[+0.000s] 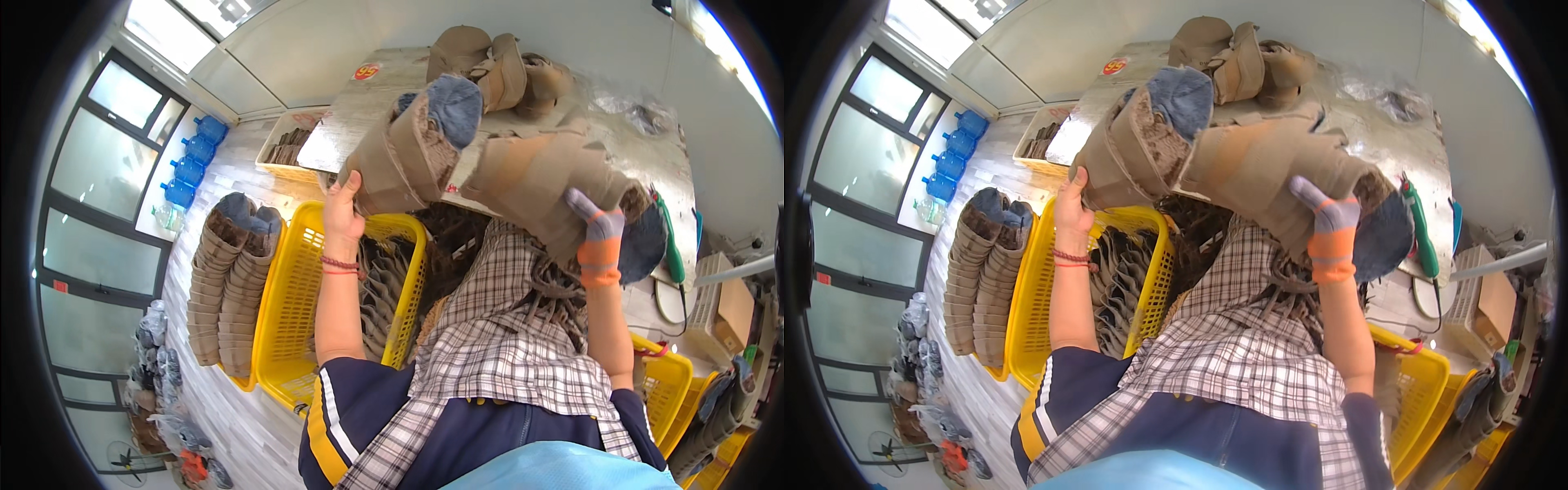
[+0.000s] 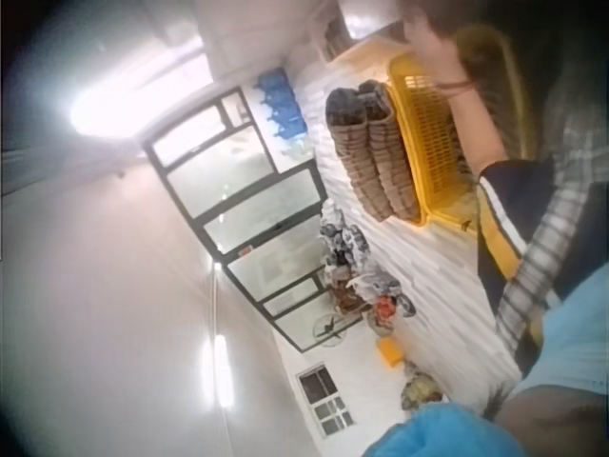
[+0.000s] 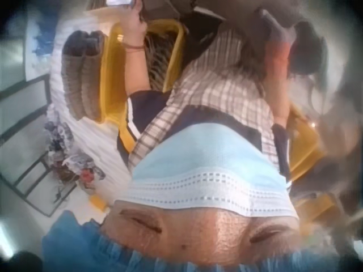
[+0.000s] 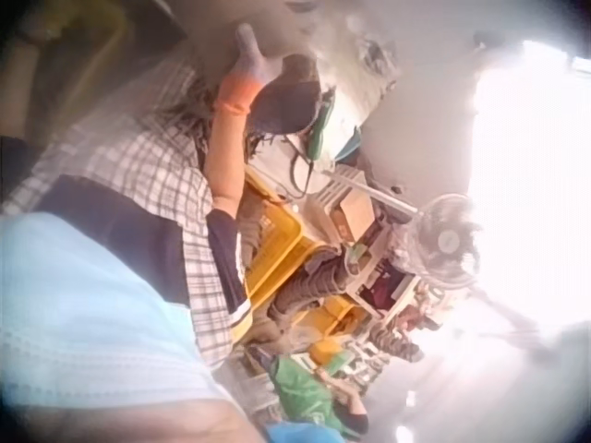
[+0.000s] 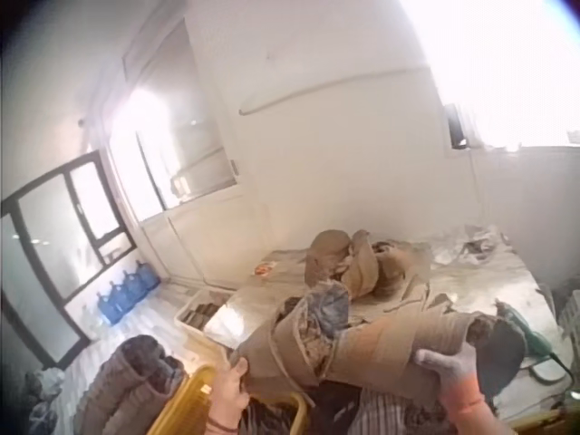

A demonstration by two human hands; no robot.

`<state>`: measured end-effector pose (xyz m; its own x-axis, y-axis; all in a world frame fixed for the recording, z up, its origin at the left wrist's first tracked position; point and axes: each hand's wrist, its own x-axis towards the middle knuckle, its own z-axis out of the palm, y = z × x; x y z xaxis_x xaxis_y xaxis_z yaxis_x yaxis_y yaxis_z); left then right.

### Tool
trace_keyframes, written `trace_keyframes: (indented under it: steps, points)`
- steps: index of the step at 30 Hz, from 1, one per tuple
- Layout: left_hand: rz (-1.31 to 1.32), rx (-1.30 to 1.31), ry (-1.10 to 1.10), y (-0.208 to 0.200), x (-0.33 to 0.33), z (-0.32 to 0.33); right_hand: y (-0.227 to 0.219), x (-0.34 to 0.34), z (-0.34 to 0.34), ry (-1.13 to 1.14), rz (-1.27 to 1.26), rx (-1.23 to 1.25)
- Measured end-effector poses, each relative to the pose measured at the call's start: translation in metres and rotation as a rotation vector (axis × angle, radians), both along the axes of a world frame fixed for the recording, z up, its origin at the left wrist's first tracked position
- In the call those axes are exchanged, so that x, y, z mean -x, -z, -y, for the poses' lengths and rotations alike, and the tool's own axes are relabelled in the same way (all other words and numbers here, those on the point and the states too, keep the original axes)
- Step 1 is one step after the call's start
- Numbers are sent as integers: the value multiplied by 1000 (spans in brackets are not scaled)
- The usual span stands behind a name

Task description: The person trims the edges of beige fabric pieces using scissors and a green handheld tool. They repeatedly pick up fabric from a yellow basket, cut or trim the edges, and place the pieces back on the table or into the basket.

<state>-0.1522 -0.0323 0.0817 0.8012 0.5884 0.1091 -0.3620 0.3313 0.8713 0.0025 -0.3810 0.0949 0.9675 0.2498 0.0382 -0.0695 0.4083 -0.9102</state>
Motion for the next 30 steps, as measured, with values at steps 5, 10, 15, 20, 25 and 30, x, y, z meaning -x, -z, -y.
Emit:
trace_keyframes:
  steps: [5, 10, 15, 20, 25, 30]
  points:
    - [-36, -125, 213, -17, 1, 51, 9, -8, 1, -75, 133, 85]
    - [-110, -279, 474, -48, -22, 98, 9, -13, 27, -322, -33, 18]
    - [-127, -519, 334, -65, -44, 133, 32, -16, 37, -410, -98, -207]
    - [32, -1407, -227, -104, -60, 164, 77, -30, 47, -280, -93, -371]
    - [144, -1382, -20, -113, -79, 166, 80, -31, 58, -341, 59, -413]
    - [231, -557, 497, -113, -88, 165, 90, -36, 64, -248, -73, -471]
